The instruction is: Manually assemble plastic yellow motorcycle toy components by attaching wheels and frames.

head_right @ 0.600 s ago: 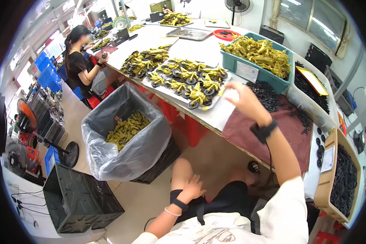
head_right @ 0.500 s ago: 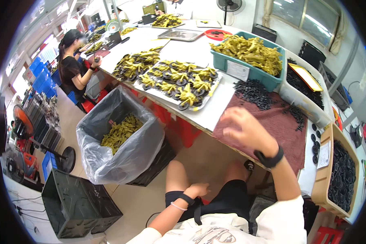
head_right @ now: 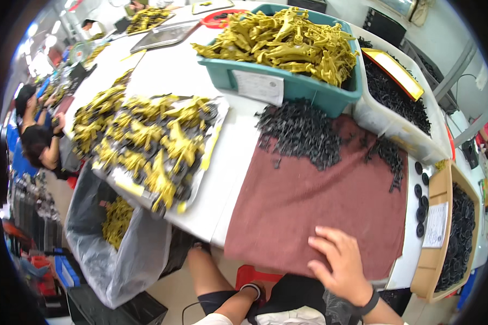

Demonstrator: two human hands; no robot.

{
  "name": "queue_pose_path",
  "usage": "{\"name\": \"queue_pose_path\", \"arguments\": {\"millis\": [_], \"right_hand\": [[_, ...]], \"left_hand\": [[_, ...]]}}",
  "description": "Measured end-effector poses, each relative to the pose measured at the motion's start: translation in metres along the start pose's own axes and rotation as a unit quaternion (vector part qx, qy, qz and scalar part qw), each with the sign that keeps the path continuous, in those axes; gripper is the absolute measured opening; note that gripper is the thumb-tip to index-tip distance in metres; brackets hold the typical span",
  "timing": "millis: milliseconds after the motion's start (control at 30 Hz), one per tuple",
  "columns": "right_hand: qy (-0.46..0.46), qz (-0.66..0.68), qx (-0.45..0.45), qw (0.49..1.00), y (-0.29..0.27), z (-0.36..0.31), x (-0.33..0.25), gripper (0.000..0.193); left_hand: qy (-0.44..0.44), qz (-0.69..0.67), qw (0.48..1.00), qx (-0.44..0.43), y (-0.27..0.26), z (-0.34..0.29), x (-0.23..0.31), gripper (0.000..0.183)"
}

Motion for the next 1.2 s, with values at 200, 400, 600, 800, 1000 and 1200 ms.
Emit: {"name": "queue_pose_path", "arguments": {"millis": [200, 400, 600, 800, 1000, 1200], "right_hand": [[0.024, -0.028, -0.033, 0.999, 0.003, -0.006, 0.004, 0.039], [0.052, -0.022, -0.047, 0.997, 0.004, -0.006, 0.008, 0.036], [0.046, 0.002, -0.061, 0.997, 0.006, -0.002, 0.002, 0.038], [0.061, 0.006, -0.028, 0.998, 0.000, 0.004, -0.010, 0.043], [0.074, 0.005, 0.026, 0.997, 0.019, -0.007, -0.005, 0.041], [0.062, -0.013, 0.034, 0.997, 0.007, -0.013, -0.017, 0.042]], "left_hand": [[0.095, -0.001, 0.995, -0.038, -0.057, 0.052, 0.004, 0.028], [0.136, 0.023, 0.990, -0.020, -0.105, 0.086, 0.005, 0.037], [0.121, 0.007, 0.990, 0.078, -0.117, 0.105, -0.025, 0.046], [0.061, -0.051, 0.970, 0.230, -0.079, 0.119, -0.100, 0.055], [0.020, -0.079, 0.931, 0.356, -0.017, 0.124, -0.178, 0.065], [0.038, -0.033, 0.933, 0.357, -0.040, 0.127, -0.175, 0.063]]}}
Point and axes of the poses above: each hand's wrist, its own z-axis towards the middle knuckle, its own y-axis out of the palm, x = y × z, the point moved 2 cm from there along z, towards the middle knuckle, and after that the axes turned 10 degrees about -z, right-handed, at the moved point
